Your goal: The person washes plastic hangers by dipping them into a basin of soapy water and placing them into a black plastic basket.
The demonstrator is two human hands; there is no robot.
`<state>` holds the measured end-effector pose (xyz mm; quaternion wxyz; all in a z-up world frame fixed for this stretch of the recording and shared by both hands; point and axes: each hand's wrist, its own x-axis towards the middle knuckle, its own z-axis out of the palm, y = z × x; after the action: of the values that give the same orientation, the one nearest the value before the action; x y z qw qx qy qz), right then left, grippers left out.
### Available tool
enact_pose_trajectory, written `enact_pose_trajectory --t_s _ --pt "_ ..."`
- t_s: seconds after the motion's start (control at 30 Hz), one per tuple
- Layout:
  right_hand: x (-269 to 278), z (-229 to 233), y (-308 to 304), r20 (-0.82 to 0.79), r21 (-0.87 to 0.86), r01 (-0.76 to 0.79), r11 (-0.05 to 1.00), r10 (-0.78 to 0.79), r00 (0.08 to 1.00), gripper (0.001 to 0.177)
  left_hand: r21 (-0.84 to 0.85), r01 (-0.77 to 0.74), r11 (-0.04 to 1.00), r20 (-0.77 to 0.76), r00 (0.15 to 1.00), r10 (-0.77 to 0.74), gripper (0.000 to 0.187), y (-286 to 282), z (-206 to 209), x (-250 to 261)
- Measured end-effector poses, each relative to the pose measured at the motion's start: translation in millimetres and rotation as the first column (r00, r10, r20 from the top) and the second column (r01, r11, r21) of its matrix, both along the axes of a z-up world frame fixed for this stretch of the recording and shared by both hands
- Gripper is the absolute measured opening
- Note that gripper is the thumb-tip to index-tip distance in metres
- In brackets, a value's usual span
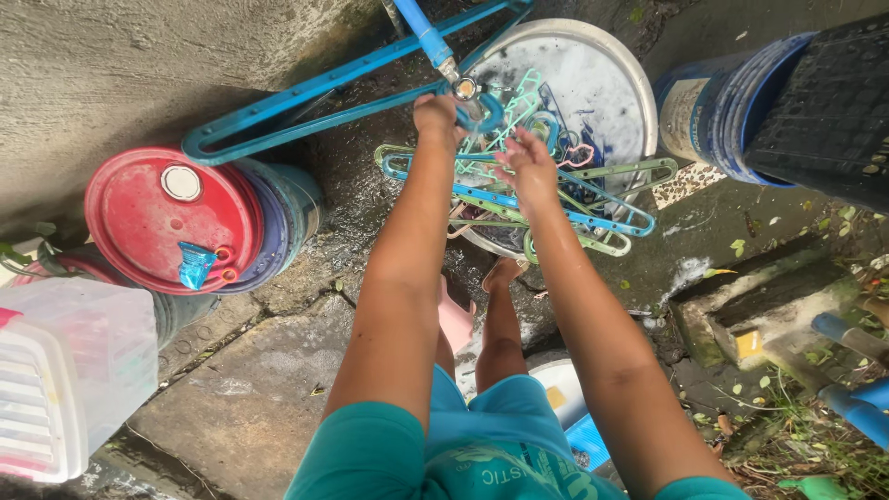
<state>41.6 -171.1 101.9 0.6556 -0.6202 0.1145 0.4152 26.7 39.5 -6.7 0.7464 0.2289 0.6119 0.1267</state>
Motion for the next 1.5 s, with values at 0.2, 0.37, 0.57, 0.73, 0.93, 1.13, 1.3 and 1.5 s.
enact_pose_trajectory --t_s 0.2,0.37,0.57,0.73,0.93,1.13,1.3,1.5 --pt "16 -17 24 0.061 0.045 -0.039 0.998 0.036 0.997 0.053 -0.085 -0.078 0.993 0.007 0.997 0.079 0.013 18 22 -17" --pt "12 -9 36 0.050 0.017 -0.082 0.996 0.081 0.995 0.054 -0.102 -0.144 0.984 0.027 0.989 0.147 0.015 6 65 -36" --pt "19 1 16 -0.219 0.103 0.181 0.978 -0.155 0.963 0.048 -0.138 0.038 0.990 0.249 0.968 -0.003 0.011 -39 60 -42" --pt "20 8 -13 -0.197 0.000 -0.016 1.000 0.016 0.980 0.045 -0.132 0.242 0.961 0.237 0.949 -0.206 0.029 -57 51 -44" --pt "9 -8 -31 -0.237 0.001 0.029 1.000 -0.027 0.971 0.032 -0.102 0.429 0.897 0.095 0.902 -0.421 0.047 -63 58 -50" --pt "-13 -40 -56 -0.266 0.050 0.086 0.995 -0.070 0.961 0.029 0.108 0.560 0.822 0.053 0.822 -0.567 0.041 -77 25 -61" --pt "-10 -66 -77 0.091 -0.179 0.221 0.959 -0.207 0.974 0.037 0.203 0.705 0.680 -0.143 0.708 -0.692 0.037 -90 -3 -80" --pt "15 2 -127 0.093 -0.423 0.483 0.767 -0.493 0.865 0.053 0.379 0.808 0.451 -0.064 0.509 -0.859 0.037 -128 -25 -105"
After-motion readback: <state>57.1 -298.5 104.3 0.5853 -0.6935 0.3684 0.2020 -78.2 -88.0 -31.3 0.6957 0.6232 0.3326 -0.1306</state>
